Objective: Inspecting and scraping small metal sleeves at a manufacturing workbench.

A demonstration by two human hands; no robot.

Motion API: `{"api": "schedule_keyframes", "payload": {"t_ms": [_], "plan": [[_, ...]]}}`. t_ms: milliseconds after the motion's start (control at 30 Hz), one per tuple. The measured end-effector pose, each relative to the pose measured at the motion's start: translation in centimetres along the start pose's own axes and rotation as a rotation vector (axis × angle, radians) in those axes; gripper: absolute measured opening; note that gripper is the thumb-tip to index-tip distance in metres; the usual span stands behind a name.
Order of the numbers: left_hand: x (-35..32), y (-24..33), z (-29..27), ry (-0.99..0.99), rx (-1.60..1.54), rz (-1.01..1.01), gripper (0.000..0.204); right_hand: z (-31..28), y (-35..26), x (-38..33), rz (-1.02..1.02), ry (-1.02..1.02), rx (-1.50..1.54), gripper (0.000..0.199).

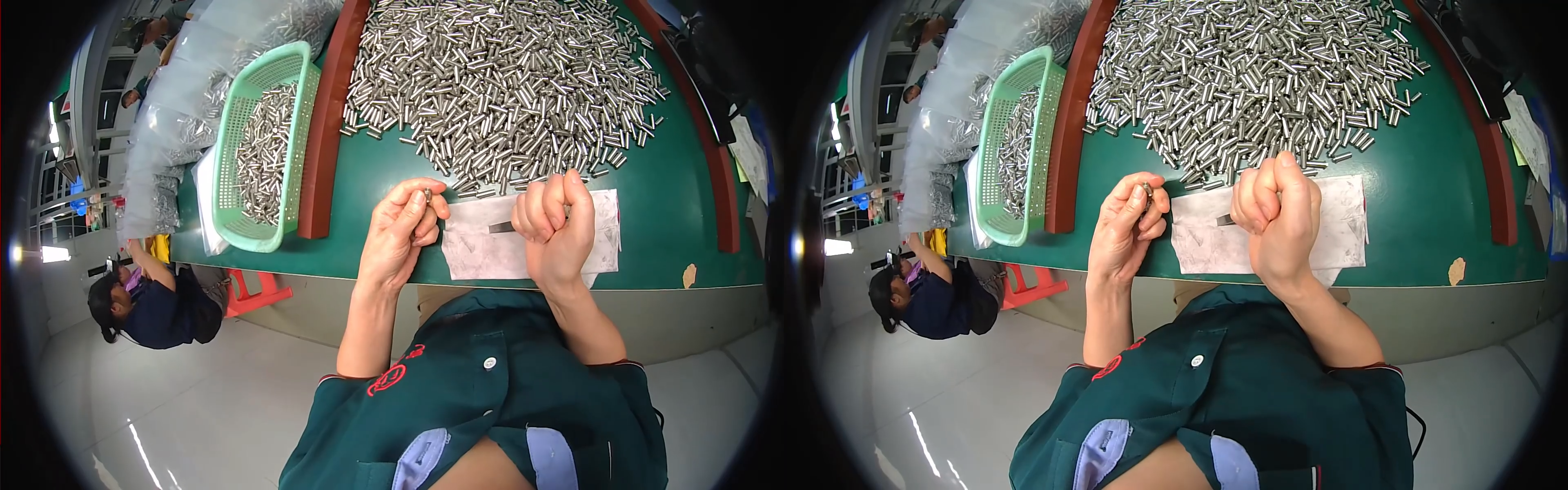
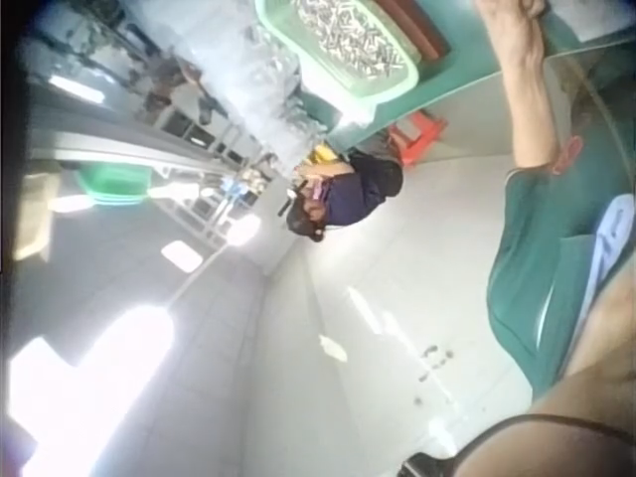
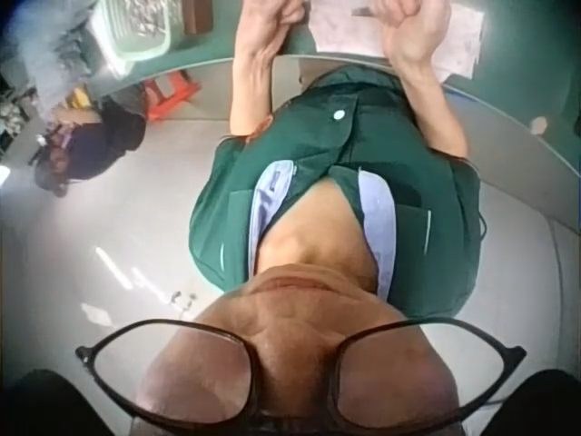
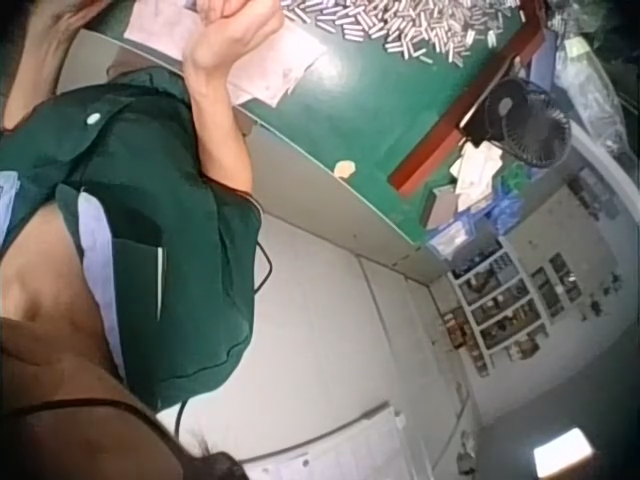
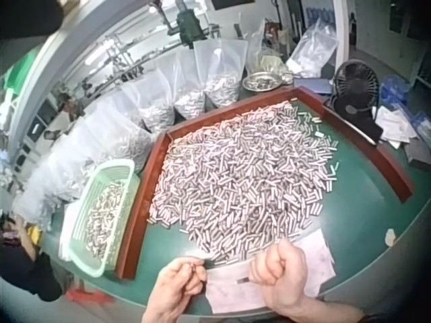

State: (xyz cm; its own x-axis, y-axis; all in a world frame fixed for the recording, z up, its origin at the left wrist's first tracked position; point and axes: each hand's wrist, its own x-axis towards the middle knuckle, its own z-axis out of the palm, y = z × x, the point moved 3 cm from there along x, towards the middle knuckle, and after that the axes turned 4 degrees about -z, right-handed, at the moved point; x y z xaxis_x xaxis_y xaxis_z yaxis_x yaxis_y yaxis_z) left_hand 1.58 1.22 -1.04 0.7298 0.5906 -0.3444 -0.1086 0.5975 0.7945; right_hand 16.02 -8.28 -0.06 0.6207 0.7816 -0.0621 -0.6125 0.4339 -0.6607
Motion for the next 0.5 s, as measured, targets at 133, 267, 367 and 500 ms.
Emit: {"api": "schedule_keyframes", "payload": {"t_ms": [133,267,367,500], "plan": [[0.01,-0.10,-0.06,-0.009,-0.006,0.001,0.021,0.00,0.04,-0.01,0.002,0.013,0.000,0.042],[0.03,-0.01,-0.03,-0.008,0.001,-0.005,0.022,0.01,0.03,0.02,-0.007,0.010,0.018,0.042],[-0.04,0.12,0.02,0.011,-0.010,-0.027,0.025,-0.05,0.01,0.06,-0.014,0.020,0.050,0.043],[-0.12,0.35,0.12,0.022,-0.065,-0.074,0.028,0.01,0.09,0.09,-0.008,0.021,0.030,0.043]]}}
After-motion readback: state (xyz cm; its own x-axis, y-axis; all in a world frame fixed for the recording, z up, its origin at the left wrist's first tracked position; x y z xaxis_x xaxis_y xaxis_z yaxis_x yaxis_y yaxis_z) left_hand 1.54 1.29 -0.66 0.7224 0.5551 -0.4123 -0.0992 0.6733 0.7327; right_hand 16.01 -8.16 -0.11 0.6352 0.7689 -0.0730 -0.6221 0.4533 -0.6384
